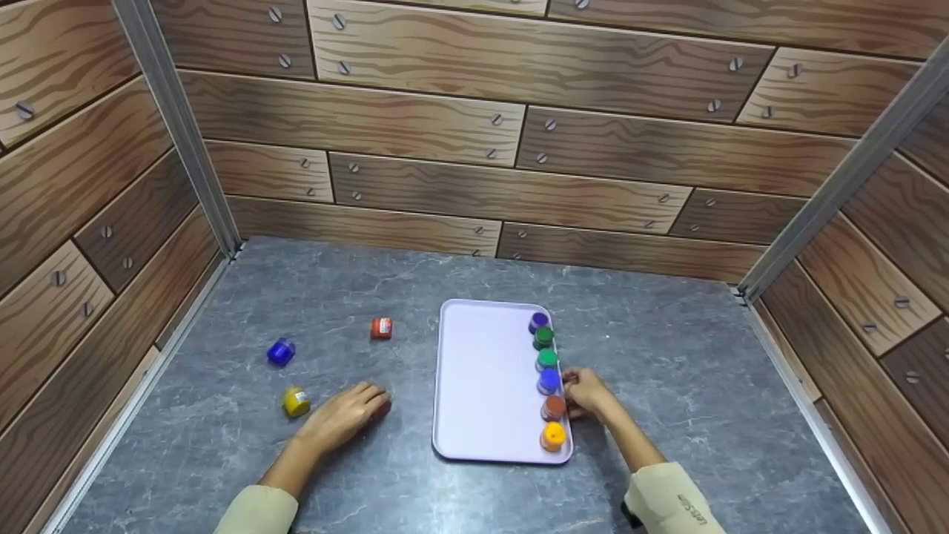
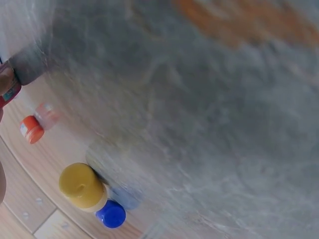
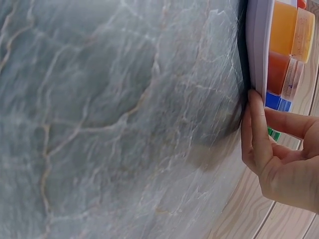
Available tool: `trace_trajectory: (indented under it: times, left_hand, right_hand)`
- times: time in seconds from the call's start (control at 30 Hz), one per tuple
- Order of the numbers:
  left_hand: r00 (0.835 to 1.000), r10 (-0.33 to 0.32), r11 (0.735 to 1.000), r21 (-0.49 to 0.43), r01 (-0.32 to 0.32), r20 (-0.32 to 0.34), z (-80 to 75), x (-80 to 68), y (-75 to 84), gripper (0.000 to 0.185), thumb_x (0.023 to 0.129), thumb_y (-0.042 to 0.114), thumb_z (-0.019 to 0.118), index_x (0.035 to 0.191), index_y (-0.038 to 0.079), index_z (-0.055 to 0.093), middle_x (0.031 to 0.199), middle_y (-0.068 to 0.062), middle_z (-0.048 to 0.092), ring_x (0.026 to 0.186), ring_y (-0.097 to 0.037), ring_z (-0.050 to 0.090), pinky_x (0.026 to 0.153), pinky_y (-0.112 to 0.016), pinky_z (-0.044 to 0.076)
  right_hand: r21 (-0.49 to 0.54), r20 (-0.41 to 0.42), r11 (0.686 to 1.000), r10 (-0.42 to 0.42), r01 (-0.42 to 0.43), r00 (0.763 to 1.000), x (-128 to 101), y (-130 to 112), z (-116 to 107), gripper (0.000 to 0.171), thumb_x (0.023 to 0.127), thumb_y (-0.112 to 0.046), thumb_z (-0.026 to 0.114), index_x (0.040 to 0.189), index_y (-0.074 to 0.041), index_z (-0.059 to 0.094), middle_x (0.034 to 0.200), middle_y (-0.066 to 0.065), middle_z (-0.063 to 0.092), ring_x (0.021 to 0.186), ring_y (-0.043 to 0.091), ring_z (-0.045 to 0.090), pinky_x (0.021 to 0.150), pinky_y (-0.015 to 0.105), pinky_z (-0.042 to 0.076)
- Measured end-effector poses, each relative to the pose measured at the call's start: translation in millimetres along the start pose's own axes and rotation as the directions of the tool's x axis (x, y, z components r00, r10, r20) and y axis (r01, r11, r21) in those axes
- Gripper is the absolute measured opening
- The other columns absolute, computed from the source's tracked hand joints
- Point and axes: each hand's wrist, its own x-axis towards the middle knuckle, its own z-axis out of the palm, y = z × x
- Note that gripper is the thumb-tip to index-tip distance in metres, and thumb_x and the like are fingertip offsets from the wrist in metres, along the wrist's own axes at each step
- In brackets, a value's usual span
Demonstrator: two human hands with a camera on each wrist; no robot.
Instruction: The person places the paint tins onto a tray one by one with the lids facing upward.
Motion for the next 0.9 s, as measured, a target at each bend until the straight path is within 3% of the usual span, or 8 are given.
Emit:
trace_trajectory:
  times: [0.17, 0.4, 0.53, 0.7, 0.9]
  left_hand:
    - [1.0, -0.004, 1.0, 0.005, 0.004, -0.013, 1.1, 0.0, 0.1, 0.026, 0.089, 0.011, 0.041, 0.1, 0.001, 0.062, 0.097, -0.008, 0.057, 0.092, -0.021, 0.055, 0.08, -0.029, 0.048]
    - [0.998, 0.008, 0.999, 0.035, -0.006, -0.062, 0.9, 0.2, 0.7, 0.028, 0.087, 0.008, 0.038, 0.097, -0.001, 0.063, 0.095, -0.009, 0.057, 0.088, -0.022, 0.055, 0.077, -0.029, 0.048]
    - [0.996, -0.011, 1.0, 0.025, 0.013, -0.089, 0.2, -0.5, 1.5, 0.02, 0.084, 0.004, 0.049, 0.096, -0.001, 0.063, 0.094, -0.009, 0.057, 0.087, -0.022, 0.055, 0.075, -0.029, 0.049]
    - [0.99, -0.079, 0.997, -0.004, 0.08, -0.118, -1.2, 2.4, 4.2, 0.026, 0.073, 0.005, 0.071, 0.097, 0.0, 0.063, 0.095, -0.009, 0.059, 0.087, -0.022, 0.055, 0.072, -0.03, 0.05]
    - [0.979, -0.163, 0.984, -0.087, 0.153, -0.123, -3.6, 10.4, 8.3, 0.038, 0.065, 0.007, 0.078, 0.1, 0.001, 0.062, 0.096, -0.007, 0.059, 0.088, -0.022, 0.055, 0.074, -0.032, 0.05]
  right_hand:
    - [-0.007, -0.008, 1.0, -0.001, 0.001, 1.0, -0.8, -1.1, 0.0, 0.034, 0.074, 0.011, 0.042, 0.106, 0.012, 0.051, 0.081, 0.013, 0.052, 0.061, 0.021, 0.05, 0.05, 0.038, 0.052]
    - [-0.004, -0.008, 1.0, -0.004, 0.004, 1.0, -1.8, -1.7, -0.2, 0.034, 0.074, 0.011, 0.042, 0.107, 0.013, 0.051, 0.083, 0.014, 0.052, 0.061, 0.021, 0.05, 0.051, 0.038, 0.052]
    - [-0.012, -0.004, 1.0, 0.008, -0.008, 1.0, -0.5, -0.8, -0.1, 0.036, 0.072, 0.011, 0.043, 0.108, 0.013, 0.051, 0.078, 0.011, 0.05, 0.061, 0.021, 0.05, 0.05, 0.037, 0.052]
    - [-0.013, -0.01, 1.0, 0.015, -0.015, 1.0, 0.5, 0.0, -0.4, 0.037, 0.073, 0.01, 0.043, 0.108, 0.012, 0.052, 0.077, 0.011, 0.051, 0.061, 0.021, 0.051, 0.049, 0.037, 0.052]
    - [0.009, 0.0, 1.0, 0.008, -0.008, 1.0, 0.0, -1.0, -0.4, 0.038, 0.072, 0.01, 0.04, 0.109, 0.013, 0.051, 0.077, 0.012, 0.05, 0.062, 0.021, 0.05, 0.051, 0.038, 0.052]
